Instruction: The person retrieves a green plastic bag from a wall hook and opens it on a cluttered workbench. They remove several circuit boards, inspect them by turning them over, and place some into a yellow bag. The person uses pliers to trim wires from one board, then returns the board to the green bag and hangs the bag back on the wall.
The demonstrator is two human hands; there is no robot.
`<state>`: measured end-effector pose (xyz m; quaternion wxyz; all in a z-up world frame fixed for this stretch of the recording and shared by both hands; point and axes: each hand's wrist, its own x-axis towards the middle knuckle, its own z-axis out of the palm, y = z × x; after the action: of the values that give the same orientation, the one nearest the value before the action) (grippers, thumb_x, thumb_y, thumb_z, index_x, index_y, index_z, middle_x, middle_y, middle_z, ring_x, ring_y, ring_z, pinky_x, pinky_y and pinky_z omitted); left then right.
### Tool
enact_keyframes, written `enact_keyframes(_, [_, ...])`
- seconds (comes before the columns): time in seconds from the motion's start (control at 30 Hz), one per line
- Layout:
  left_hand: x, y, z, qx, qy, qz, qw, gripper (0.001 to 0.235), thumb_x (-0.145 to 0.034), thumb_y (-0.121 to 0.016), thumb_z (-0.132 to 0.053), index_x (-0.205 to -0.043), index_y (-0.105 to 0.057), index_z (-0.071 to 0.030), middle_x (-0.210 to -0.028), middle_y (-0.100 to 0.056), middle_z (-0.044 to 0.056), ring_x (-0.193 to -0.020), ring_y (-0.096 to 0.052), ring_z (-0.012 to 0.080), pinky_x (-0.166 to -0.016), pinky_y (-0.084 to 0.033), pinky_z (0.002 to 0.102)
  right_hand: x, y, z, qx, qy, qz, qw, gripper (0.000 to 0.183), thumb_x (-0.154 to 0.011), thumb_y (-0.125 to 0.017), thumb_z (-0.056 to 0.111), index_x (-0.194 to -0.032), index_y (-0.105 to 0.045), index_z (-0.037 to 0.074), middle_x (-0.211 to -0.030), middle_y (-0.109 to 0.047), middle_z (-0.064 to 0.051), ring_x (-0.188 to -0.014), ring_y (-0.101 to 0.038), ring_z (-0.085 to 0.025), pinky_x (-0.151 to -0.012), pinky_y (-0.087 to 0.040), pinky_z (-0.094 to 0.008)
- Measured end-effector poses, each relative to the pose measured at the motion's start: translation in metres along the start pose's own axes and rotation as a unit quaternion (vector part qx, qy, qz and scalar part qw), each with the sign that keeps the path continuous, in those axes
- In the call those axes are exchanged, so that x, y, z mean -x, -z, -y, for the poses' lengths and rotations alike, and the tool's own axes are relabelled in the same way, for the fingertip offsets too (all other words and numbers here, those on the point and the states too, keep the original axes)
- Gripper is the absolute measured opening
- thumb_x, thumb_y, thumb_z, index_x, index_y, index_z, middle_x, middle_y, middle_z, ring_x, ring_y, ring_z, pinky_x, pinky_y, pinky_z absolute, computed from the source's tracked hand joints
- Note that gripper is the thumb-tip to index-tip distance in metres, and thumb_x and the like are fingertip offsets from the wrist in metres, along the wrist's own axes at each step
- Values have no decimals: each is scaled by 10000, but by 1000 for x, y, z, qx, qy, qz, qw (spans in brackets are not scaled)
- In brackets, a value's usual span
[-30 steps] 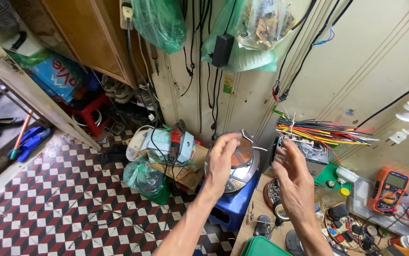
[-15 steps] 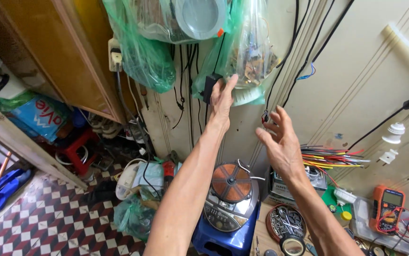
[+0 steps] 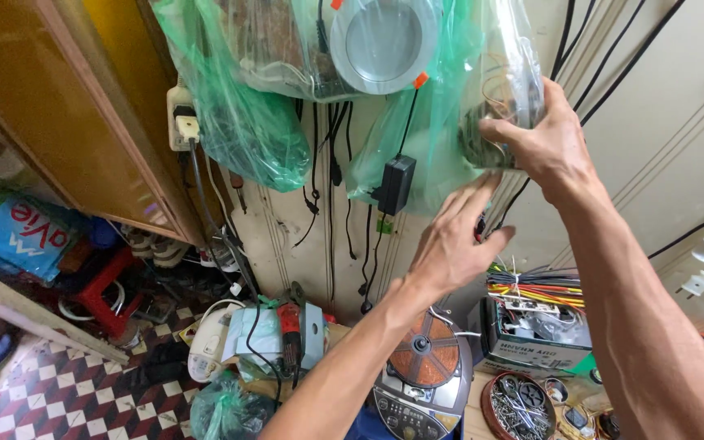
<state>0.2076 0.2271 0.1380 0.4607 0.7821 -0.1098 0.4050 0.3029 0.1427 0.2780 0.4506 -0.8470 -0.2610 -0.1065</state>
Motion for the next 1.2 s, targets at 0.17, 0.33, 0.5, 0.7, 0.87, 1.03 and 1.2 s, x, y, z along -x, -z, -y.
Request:
enact_keyframes(0.17, [43, 21, 39, 126, 273, -15, 954, 614, -924, -642, -333, -1445, -533, -29, -1397, -634, 180, -1278, -629, 282, -1068, -497, 365, -19, 18, -52, -143, -18, 8, 990, 667, -841, -812, 272, -1399, -541, 28, -1193, -697, -128, -1075, -687, -211, -911, -562, -371])
enact_keyframes(0.33, [37, 24, 48, 197, 333, -89, 918, 567, -919, -674, -349, -1357, -571, -4, -1289, -692, 175, -1176, -684, 247, -989, -543, 363, -29, 18, -76, -253, -78, -43, 963, 300, -933, -697, 207, -1178, -703, 33, -1032, -715, -74, -897, -669, -146, -798, -559, -325])
enact_keyframes(0.5, [4, 21, 10, 120, 320, -46, 939, 572, -923, -645, -390, -1353, -592, -16, -1234, -693, 162, -1070, -717, 273, -874, -627, 416, -30, 6, -81, -270, -38, -9, 962, 158, -993, -667, 173, -1069, -732, 51, -890, -706, 16, -777, -620, -68, -750, -534, -258])
enact_keyframes(0.7, [-23, 1, 2, 95, 185, -22, 978, 786, -922, -657, -291, -1580, -315, -31, -1608, -315, 253, -1417, -422, 393, -1082, -469, 499, -39, 5, -98, -287, -39, -36, 956, 182, -1033, -646, 195, -1080, -732, 42, -888, -690, 14, -750, -586, -70, -700, -484, -244])
enact_keyframes(0.87, [-24, -15, -15, 76, 154, 47, 984, 862, -911, -664, -280, -1636, -239, -90, -1694, -85, 275, -1518, -227, 472, -1172, -335, 531, -14, 12, -73, -256, 10, -38, 966, 395, -1006, -675, 293, -1266, -640, -2, -1074, -688, -54, -946, -619, -147, -824, -500, -295])
enact_keyframes(1.03, [-18, 1, -13, 64, 99, 71, 991, 915, -852, -683, -243, -1639, -246, -84, -1668, -67, 313, -1486, -243, 505, -1162, -352, 493, 28, 2, -30, -14, 96, -66, 993, 787, -851, -789, 307, -1475, -444, -26, -1266, -638, -224, -1166, -627, -344, -952, -493, -427])
enact_keyframes(1.2, [-18, 42, 13, 215, 209, -182, 937, 611, -906, -633, -328, -1430, -564, -21, -1378, -684, 179, -1207, -682, 282, -1044, -544, 393, 30, -1, -39, 116, 43, -104, 987, 649, -880, -732, 318, -1467, -573, 93, -1298, -675, -229, -1171, -662, -390, -969, -511, -473])
